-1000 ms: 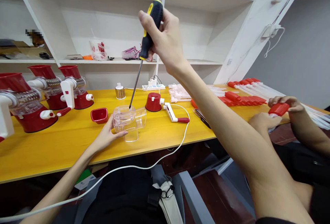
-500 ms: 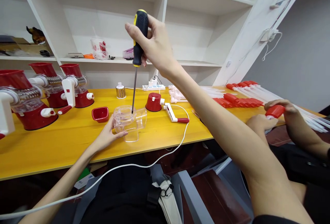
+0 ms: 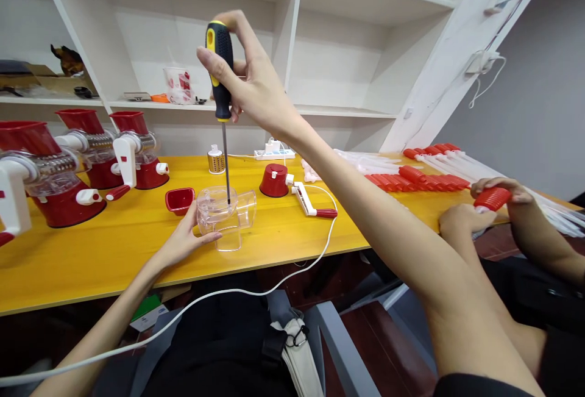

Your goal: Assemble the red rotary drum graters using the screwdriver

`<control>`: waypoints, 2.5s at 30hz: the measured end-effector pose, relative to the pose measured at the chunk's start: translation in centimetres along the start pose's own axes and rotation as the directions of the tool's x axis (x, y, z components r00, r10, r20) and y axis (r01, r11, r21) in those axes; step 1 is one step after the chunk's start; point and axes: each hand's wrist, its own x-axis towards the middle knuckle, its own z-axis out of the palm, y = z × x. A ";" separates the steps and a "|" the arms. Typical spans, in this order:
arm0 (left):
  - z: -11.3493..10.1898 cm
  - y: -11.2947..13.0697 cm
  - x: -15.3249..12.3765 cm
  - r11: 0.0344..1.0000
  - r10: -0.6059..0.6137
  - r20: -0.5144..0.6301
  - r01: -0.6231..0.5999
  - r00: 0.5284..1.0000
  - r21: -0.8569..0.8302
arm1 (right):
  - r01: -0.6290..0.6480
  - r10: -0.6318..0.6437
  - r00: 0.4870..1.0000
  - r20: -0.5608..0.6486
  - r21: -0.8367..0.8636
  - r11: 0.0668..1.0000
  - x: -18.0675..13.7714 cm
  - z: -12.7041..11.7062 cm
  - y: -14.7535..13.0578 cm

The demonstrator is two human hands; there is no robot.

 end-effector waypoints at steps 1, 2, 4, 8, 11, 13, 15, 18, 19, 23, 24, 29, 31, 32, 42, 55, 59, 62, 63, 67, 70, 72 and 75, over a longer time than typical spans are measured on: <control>0.0 -0.1 0.0 1.000 0.002 -0.002 -0.002 1.000 0.001 | 0.010 -0.010 1.000 0.010 0.001 1.000 -0.2 0.1 -0.2; 0.1 -0.2 0.0 1.000 0.004 -0.004 -0.004 1.000 0.000 | 0.017 -0.016 1.000 0.023 -0.001 1.000 -0.3 0.0 -0.4; 0.2 -0.4 0.0 1.000 0.004 -0.011 -0.004 1.000 -0.008 | 0.010 -0.010 0.999 0.045 -0.004 1.000 -0.4 -0.4 -0.8; 0.3 -0.6 -0.1 0.999 0.003 -0.015 -0.003 1.000 -0.036 | -0.063 0.064 0.998 -0.006 0.045 0.997 -0.1 -1.8 -1.6; 0.4 -0.4 -0.1 0.999 0.007 -0.012 -0.007 1.000 -0.039 | -0.078 0.080 0.996 -0.032 0.068 0.995 0.1 -2.3 -1.7; 0.4 -0.3 -0.1 1.000 0.003 -0.017 -0.003 1.000 -0.029 | -0.035 0.036 0.999 -0.027 0.029 0.999 0.2 -2.3 -1.3; 0.4 -0.1 -0.1 1.000 -0.002 -0.029 0.001 1.000 -0.019 | 0.032 -0.033 0.999 -0.034 -0.026 0.999 0.2 -2.0 -0.8; 0.5 0.1 -0.1 1.000 -0.008 -0.044 0.008 0.999 -0.014 | 0.127 -0.129 0.991 -0.032 -0.065 0.990 0.4 -1.8 -0.1; 0.6 0.1 -0.1 1.000 -0.010 -0.044 0.009 0.999 -0.017 | 0.143 -0.144 0.989 -0.013 -0.064 0.988 0.5 -1.8 0.0; 0.6 0.4 -0.1 0.998 -0.011 -0.037 0.009 0.999 -0.060 | 0.117 -0.111 0.991 0.076 -0.085 0.990 0.8 -2.6 0.2; 0.7 0.5 -0.1 0.997 -0.012 -0.035 0.010 0.999 -0.074 | 0.112 -0.104 0.991 0.079 -0.094 0.989 0.8 -2.7 0.2; 0.7 0.4 -0.1 0.992 -0.019 -0.027 0.015 0.999 -0.123 | 0.172 -0.171 0.985 0.022 -0.051 0.984 0.7 -2.3 0.8; 0.7 0.3 -0.1 0.992 -0.020 -0.027 0.016 0.999 -0.123 | 0.196 -0.197 0.980 -0.001 -0.041 0.980 0.7 -2.0 0.8; 0.7 0.3 -0.2 0.992 -0.019 -0.027 0.015 0.999 -0.123 | 0.206 -0.206 0.978 0.000 -0.030 0.978 0.7 -1.9 0.8; 0.8 -0.1 -0.1 0.994 -0.007 -0.033 0.004 0.999 -0.109 | 0.210 -0.210 0.978 0.012 -0.028 0.977 0.9 -2.2 0.4; 0.8 0.0 -0.1 0.994 -0.011 -0.027 0.008 1.000 -0.113 | 0.237 -0.238 0.971 0.031 0.026 0.971 1.1 -1.8 0.0; 0.8 -0.1 -0.1 0.993 -0.007 -0.029 0.004 1.000 -0.120 | 0.241 -0.243 0.969 -0.043 -0.049 0.969 0.9 -1.2 -0.3; 0.8 0.0 -0.1 0.994 -0.012 -0.030 0.008 0.999 -0.113 | 0.233 -0.234 0.971 -0.044 -0.023 0.972 0.8 -0.8 -0.5; 0.8 0.0 -0.1 0.994 -0.012 -0.031 0.008 0.999 -0.112 | 0.224 -0.224 0.974 -0.029 -0.004 0.975 0.8 -0.8 -0.5; 0.8 0.2 -0.2 0.994 -0.012 -0.028 0.008 1.000 -0.111 | 0.199 -0.201 0.979 0.039 0.049 0.979 0.5 -1.0 -0.6; 0.8 0.1 -0.2 0.994 -0.011 -0.028 0.008 1.000 -0.108 | 0.187 -0.187 0.982 0.032 0.007 0.982 0.2 -1.1 -0.6; 0.8 -0.1 -0.2 0.994 -0.005 -0.027 0.002 1.000 -0.108 | 0.181 -0.180 0.984 0.010 -0.027 0.983 0.1 -1.0 -0.6; 0.8 -0.3 -0.2 0.994 0.011 -0.026 -0.014 1.000 -0.110 | 0.181 -0.183 0.983 -0.029 -0.060 0.982 0.1 -0.9 -0.3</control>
